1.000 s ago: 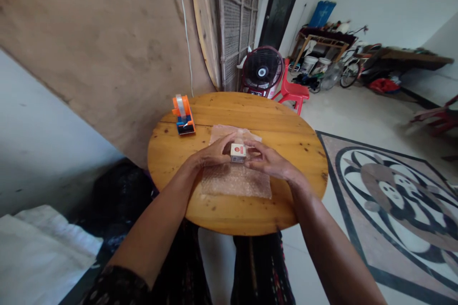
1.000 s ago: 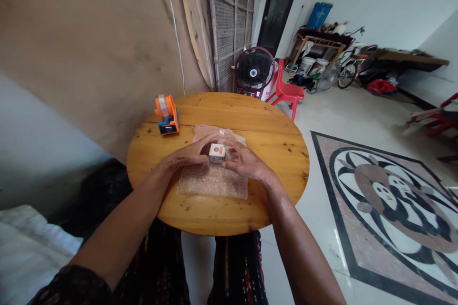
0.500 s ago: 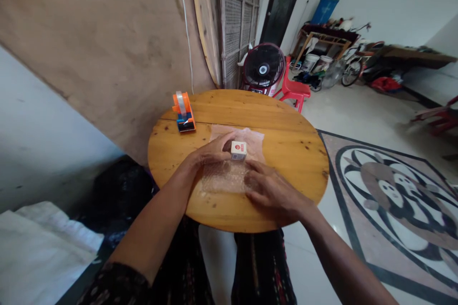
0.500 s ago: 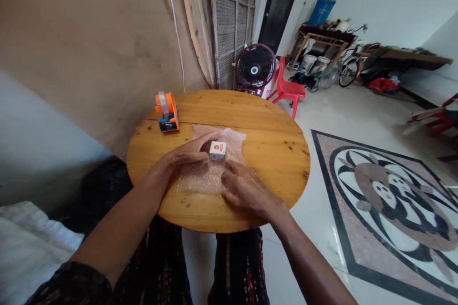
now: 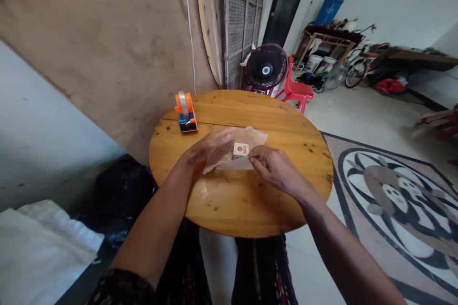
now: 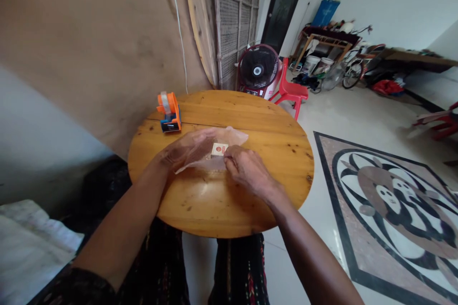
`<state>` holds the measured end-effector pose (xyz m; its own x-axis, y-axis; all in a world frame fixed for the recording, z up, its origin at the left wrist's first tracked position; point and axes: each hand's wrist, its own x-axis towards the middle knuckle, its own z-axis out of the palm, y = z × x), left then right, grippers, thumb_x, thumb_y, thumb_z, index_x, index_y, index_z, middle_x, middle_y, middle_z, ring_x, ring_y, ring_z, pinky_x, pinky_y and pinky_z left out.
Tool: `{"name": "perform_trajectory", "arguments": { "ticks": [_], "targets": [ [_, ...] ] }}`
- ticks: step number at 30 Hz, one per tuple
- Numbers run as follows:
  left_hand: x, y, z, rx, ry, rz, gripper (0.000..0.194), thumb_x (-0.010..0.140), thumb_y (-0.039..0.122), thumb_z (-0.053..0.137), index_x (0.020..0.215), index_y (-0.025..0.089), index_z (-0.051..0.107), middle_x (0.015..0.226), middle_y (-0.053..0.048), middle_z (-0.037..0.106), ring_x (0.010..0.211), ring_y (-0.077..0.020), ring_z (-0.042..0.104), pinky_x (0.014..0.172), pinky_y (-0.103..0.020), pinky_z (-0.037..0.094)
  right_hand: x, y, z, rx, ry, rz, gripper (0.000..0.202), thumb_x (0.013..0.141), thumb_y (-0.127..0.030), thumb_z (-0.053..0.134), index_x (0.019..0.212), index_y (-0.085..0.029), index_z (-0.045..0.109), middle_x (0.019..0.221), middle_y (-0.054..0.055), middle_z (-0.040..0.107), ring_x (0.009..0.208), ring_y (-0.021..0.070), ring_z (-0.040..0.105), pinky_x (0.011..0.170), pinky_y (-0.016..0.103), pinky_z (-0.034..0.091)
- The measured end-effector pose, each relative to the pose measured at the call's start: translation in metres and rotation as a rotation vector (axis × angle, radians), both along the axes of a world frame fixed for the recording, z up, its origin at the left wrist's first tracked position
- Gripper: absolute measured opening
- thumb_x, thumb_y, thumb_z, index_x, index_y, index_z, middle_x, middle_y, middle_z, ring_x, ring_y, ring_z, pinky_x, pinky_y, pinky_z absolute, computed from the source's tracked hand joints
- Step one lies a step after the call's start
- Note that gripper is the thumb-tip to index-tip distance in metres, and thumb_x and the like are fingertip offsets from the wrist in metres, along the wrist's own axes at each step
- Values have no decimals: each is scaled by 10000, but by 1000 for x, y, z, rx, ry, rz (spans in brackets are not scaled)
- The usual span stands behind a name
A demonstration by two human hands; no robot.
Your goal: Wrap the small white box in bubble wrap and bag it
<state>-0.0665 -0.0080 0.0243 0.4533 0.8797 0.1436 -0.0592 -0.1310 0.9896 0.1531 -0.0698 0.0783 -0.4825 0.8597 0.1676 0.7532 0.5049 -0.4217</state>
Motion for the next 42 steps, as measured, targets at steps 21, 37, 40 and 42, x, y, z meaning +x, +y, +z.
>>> {"name": "perform_trajectory", "arguments": {
  "ticks": [21,37,40,42],
  "targets": [
    [1,13,-10,165,357,282,691,690,392,706,1308,147,515,1163,-117,621,1039,-263,584,909,-390,454,-1,70,-23,-51,36,-144,160,825,-226,496,772,-176,638,700,23,632,615,132,527,592,239,334],
    [9,12,-9,176,440,307,533,707,341,592,1188,113,579,1003,-72,629,815,-190,588,738,-302,479,4,76,-41,-142,39,-266,285,824,-314,474,624,-159,604,590,15,527,552,122,457,518,238,307],
    [9,11,-7,172,443,300,537,700,336,585,1190,115,574,1010,-68,629,810,-185,584,733,-305,482,3,74,-43,-146,54,-278,255,828,-306,481,661,-166,614,627,22,565,578,130,488,533,239,319],
    [10,11,-7,155,437,296,533,693,329,578,1186,125,573,984,-55,631,790,-178,579,714,-297,480,3,72,-44,-105,86,-237,188,821,-273,499,734,-173,632,667,21,606,604,134,517,560,237,342]
  ]
}}
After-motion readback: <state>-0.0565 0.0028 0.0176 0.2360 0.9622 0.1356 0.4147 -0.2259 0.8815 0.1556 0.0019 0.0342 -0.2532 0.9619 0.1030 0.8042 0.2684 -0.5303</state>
